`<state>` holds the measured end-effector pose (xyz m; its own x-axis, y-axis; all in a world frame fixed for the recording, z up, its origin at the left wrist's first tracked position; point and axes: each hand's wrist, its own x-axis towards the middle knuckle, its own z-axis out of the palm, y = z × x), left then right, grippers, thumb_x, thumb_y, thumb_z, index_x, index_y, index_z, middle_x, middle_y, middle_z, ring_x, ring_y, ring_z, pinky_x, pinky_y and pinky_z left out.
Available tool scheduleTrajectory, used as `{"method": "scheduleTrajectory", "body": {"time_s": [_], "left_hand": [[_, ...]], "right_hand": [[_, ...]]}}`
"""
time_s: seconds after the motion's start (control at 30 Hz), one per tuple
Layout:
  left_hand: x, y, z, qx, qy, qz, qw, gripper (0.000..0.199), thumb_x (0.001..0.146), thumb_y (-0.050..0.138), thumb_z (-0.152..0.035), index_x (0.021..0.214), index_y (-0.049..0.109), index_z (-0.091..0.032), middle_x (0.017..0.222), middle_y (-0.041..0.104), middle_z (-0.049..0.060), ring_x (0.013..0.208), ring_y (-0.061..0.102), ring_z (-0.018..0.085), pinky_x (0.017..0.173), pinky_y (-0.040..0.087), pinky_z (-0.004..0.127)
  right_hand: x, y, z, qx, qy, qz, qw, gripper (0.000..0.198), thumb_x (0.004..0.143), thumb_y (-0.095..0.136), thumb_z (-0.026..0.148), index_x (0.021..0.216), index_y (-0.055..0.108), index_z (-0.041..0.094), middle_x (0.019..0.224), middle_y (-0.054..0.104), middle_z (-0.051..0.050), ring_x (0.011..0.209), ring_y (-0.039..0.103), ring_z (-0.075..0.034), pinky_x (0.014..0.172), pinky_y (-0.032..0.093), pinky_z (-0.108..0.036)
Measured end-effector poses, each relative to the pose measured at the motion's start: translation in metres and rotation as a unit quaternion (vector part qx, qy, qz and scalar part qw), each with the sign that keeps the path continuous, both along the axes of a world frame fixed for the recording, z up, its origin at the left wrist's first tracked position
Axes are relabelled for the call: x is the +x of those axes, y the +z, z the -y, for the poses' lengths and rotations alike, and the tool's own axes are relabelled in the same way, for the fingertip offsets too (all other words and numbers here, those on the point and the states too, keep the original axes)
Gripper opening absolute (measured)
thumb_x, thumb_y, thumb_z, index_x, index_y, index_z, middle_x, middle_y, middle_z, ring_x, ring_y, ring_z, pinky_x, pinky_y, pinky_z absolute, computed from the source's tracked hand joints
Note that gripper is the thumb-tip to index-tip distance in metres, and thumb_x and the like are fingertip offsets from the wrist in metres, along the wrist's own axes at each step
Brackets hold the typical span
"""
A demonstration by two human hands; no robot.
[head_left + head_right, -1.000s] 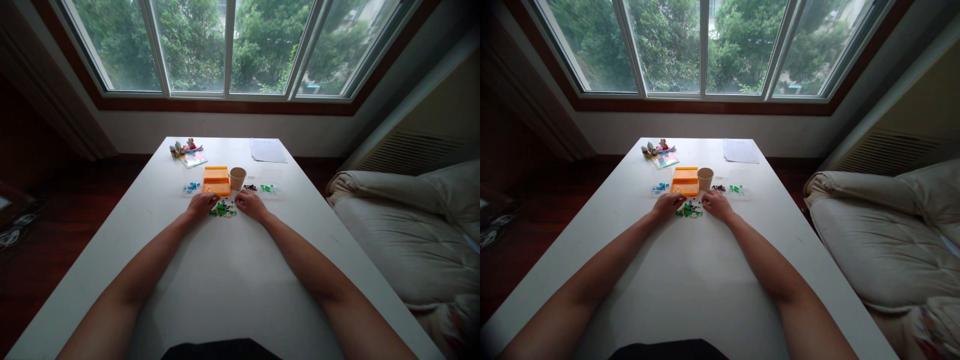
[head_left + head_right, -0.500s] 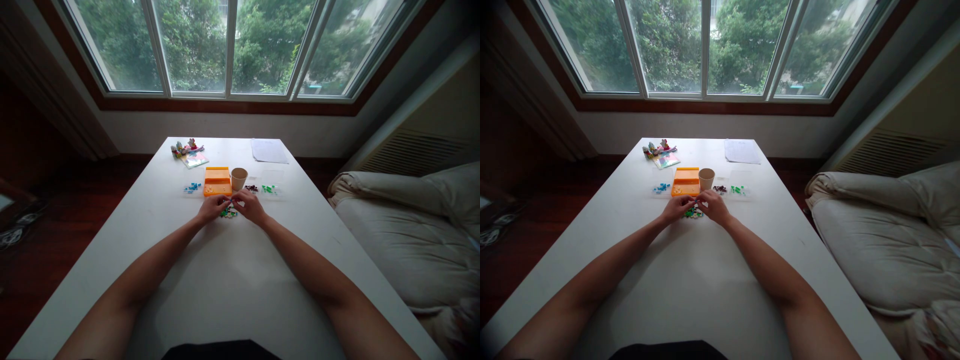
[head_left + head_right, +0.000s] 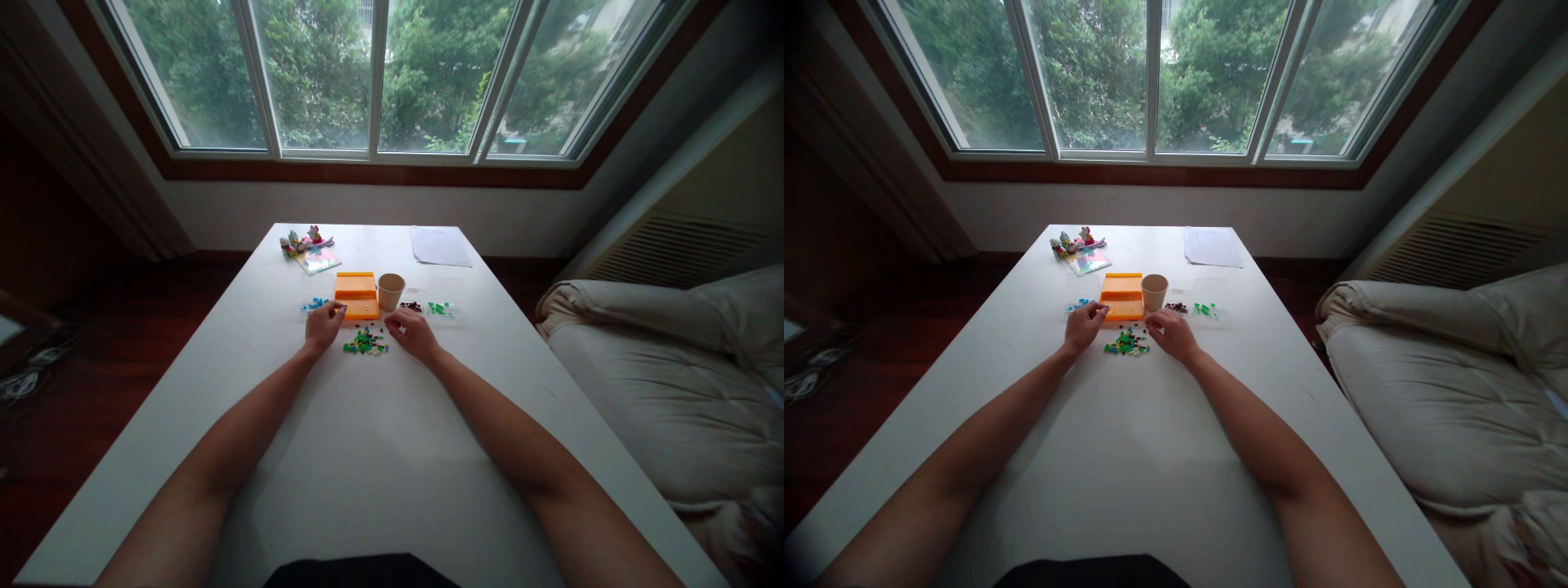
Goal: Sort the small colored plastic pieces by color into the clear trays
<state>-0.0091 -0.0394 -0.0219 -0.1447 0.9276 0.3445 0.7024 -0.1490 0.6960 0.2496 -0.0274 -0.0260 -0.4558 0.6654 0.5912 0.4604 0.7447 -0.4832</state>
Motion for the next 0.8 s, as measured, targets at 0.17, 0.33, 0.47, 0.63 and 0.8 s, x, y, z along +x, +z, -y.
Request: {"method": "scheduleTrajectory", "body": {"time_s": [0.17,0.33,0.47,0.63,0.8], "left_hand": [[-0.036,-0.001,-0.014,-0.020,0.124,-0.003,0.992,0.036,0.089,0.051,-0.048,0.099,0.073,-0.022,0.071,0.065,0.002,0.066,0.056,0.016,0.060,0.035,0.025],[-0.047,0.000,-0.016,-0.036,0.176,-0.010,0.984,0.037,0.089,0.052,-0.051,0.096,0.073,-0.023,0.076,0.068,0.003,0.068,0.058,0.017,0.061,0.034,0.026],[-0.042,0.001,-0.013,-0.040,0.164,-0.019,0.986,0.038,0.090,0.049,-0.051,0.097,0.073,-0.023,0.076,0.069,0.003,0.069,0.058,0.017,0.061,0.035,0.026],[-0.035,0.001,-0.010,-0.038,0.145,-0.032,0.988,0.037,0.090,0.048,-0.051,0.096,0.073,-0.023,0.076,0.068,0.003,0.069,0.058,0.017,0.062,0.034,0.026],[-0.030,0.001,-0.008,-0.024,0.120,-0.037,0.992,0.036,0.090,0.050,-0.050,0.094,0.073,-0.022,0.075,0.068,0.003,0.067,0.057,0.017,0.061,0.033,0.026]], "right_hand": [[0.002,-0.005,-0.004,-0.007,-0.005,0.010,1.000,0.012,0.091,0.056,0.020,0.088,0.068,0.020,0.081,0.064,-0.005,0.073,0.053,-0.016,0.071,0.042,-0.029],[0.005,-0.009,-0.007,-0.055,0.023,0.053,0.997,0.012,0.086,0.059,0.018,0.090,0.070,0.020,0.078,0.063,-0.003,0.069,0.052,-0.014,0.068,0.040,-0.026],[0.016,-0.008,-0.015,-0.131,0.085,0.096,0.983,0.009,0.080,0.063,0.016,0.085,0.071,0.018,0.079,0.062,-0.002,0.068,0.052,-0.012,0.065,0.040,-0.023],[0.026,0.003,-0.018,-0.178,0.162,0.128,0.962,0.015,0.078,0.068,0.018,0.092,0.073,0.019,0.082,0.063,-0.002,0.077,0.055,-0.014,0.071,0.044,-0.024],[0.022,0.014,-0.010,-0.164,0.205,0.151,0.953,0.013,0.083,0.068,0.020,0.094,0.075,0.021,0.084,0.062,-0.002,0.082,0.055,-0.016,0.073,0.044,-0.025]]}}
